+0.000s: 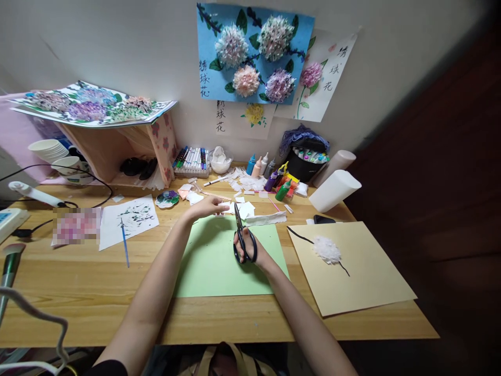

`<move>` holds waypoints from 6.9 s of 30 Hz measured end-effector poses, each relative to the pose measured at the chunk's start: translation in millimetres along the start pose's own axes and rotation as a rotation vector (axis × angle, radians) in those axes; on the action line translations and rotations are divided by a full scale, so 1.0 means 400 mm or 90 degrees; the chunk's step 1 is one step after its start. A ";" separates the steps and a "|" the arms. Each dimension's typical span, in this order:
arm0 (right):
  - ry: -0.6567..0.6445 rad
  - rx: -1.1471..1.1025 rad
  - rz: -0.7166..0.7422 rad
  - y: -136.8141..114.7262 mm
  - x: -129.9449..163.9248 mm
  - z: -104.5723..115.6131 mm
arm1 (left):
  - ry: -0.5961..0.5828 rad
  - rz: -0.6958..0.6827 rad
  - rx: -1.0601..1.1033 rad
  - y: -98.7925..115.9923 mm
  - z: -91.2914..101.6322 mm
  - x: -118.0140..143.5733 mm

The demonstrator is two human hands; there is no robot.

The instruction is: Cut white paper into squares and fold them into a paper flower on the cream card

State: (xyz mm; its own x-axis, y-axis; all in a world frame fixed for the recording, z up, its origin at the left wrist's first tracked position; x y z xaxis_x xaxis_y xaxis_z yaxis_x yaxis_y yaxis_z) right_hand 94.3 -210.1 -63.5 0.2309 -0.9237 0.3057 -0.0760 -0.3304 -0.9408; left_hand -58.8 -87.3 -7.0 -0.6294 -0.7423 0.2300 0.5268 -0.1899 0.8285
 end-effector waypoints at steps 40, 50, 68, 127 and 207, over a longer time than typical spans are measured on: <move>-0.197 0.093 0.168 -0.079 0.081 0.076 | 0.009 0.003 0.396 0.094 -0.003 0.036; -0.065 0.035 0.226 -0.075 0.060 0.077 | 0.103 -0.031 0.258 0.107 -0.007 0.043; 0.359 0.059 0.380 -0.110 0.073 0.103 | 0.155 -0.338 -0.276 0.171 -0.020 0.094; -0.337 -0.140 0.014 -0.064 0.066 0.043 | 0.351 -0.126 0.598 0.058 -0.061 -0.037; 0.104 0.044 0.157 -0.070 0.048 0.064 | 0.157 -0.088 -0.115 0.099 0.010 0.048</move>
State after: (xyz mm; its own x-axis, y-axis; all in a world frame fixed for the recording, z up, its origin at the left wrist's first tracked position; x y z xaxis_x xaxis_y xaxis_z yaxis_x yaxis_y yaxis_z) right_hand 125.5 -213.6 -35.0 0.0541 -0.9952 0.0812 -0.0435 -0.0836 -0.9956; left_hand -52.2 -106.4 32.3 -0.5558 -0.8309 -0.0272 0.5526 -0.3937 0.7346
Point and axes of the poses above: each hand's wrist, its own x-axis away from the middle knuckle, its own z-axis out of the back of the hand, y = z × x, the point moved 1 cm from there along -x, towards the middle knuckle, and after that the axes turned 1 degree about -y, right-handed, at the moved point
